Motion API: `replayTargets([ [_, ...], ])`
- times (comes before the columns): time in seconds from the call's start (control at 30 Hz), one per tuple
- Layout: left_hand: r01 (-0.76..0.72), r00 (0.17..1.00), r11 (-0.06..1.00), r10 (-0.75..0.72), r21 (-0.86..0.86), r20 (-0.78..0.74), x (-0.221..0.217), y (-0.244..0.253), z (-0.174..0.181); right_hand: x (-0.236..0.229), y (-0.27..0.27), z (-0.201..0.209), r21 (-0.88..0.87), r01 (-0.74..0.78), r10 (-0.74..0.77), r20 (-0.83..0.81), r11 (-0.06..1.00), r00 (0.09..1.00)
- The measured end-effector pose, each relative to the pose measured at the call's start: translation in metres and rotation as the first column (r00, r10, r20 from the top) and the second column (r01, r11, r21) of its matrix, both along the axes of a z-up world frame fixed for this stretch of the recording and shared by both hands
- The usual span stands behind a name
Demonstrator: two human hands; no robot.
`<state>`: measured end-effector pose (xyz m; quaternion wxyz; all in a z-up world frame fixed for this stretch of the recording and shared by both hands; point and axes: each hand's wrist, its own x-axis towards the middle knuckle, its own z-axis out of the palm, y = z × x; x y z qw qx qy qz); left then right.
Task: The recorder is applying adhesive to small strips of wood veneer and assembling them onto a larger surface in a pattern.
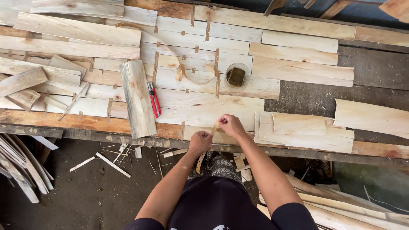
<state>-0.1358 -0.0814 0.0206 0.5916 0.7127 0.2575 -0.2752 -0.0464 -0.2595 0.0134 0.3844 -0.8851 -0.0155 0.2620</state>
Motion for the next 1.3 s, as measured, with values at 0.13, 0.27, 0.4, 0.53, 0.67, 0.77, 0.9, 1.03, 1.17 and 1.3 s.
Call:
replayTargets([
  [0.13, 0.044, 0.999, 0.997, -0.043, 0.071, -0.01, -0.01, 0.0, -0.01, -0.009, 0.006, -0.015, -0.048, -0.009, 0.006, -0.065, 0.999, 0.998],
  [0.27, 0.148, 0.988, 0.964, -0.154, 0.22, 0.013, -0.017, -0.002, -0.039, -0.018, 0.009, -0.029, -0.07, -0.032, 0.033, 0.008, 0.997, 0.999],
  [0.4, 0.24, 0.967, 0.917, -0.254, 0.318, 0.001, -0.018, -0.005, -0.046, -0.024, 0.022, -0.018, -0.107, -0.021, 0.029, 0.07, 0.994, 0.997],
  [0.53, 0.279, 0.959, 0.935, -0.26, 0.219, -0.112, -0.015, -0.005, -0.032, -0.025, 0.029, -0.017, -0.165, -0.026, 0.04, 0.084, 0.986, 0.996],
  [0.67, 0.301, 0.951, 0.928, -0.277, 0.22, -0.134, -0.013, -0.003, -0.033, -0.025, 0.031, -0.025, -0.202, -0.044, 0.064, 0.09, 0.978, 0.994],
  [0.77, 0.307, 0.95, 0.926, -0.284, 0.219, -0.129, -0.013, -0.002, -0.033, -0.025, 0.033, -0.022, -0.215, -0.041, 0.058, 0.074, 0.976, 0.996],
  [0.9, 0.288, 0.957, 0.935, -0.271, 0.205, -0.107, -0.014, -0.001, -0.034, -0.028, 0.034, -0.018, -0.217, -0.023, 0.049, 0.117, 0.976, 0.992],
  [1.03, 0.278, 0.957, 0.944, -0.256, 0.178, -0.135, -0.012, 0.0, -0.035, -0.028, 0.032, -0.025, -0.201, -0.013, 0.048, 0.169, 0.979, 0.985],
  [1.17, 0.28, 0.957, 0.942, -0.258, 0.185, -0.133, -0.012, 0.0, -0.03, -0.025, 0.03, -0.029, -0.171, 0.023, 0.003, 0.15, 0.985, 0.989],
  [1.3, 0.281, 0.955, 0.944, -0.258, 0.174, -0.145, -0.012, -0.001, -0.03, -0.022, 0.032, -0.022, -0.157, 0.059, -0.046, 0.086, 0.986, 0.995],
])
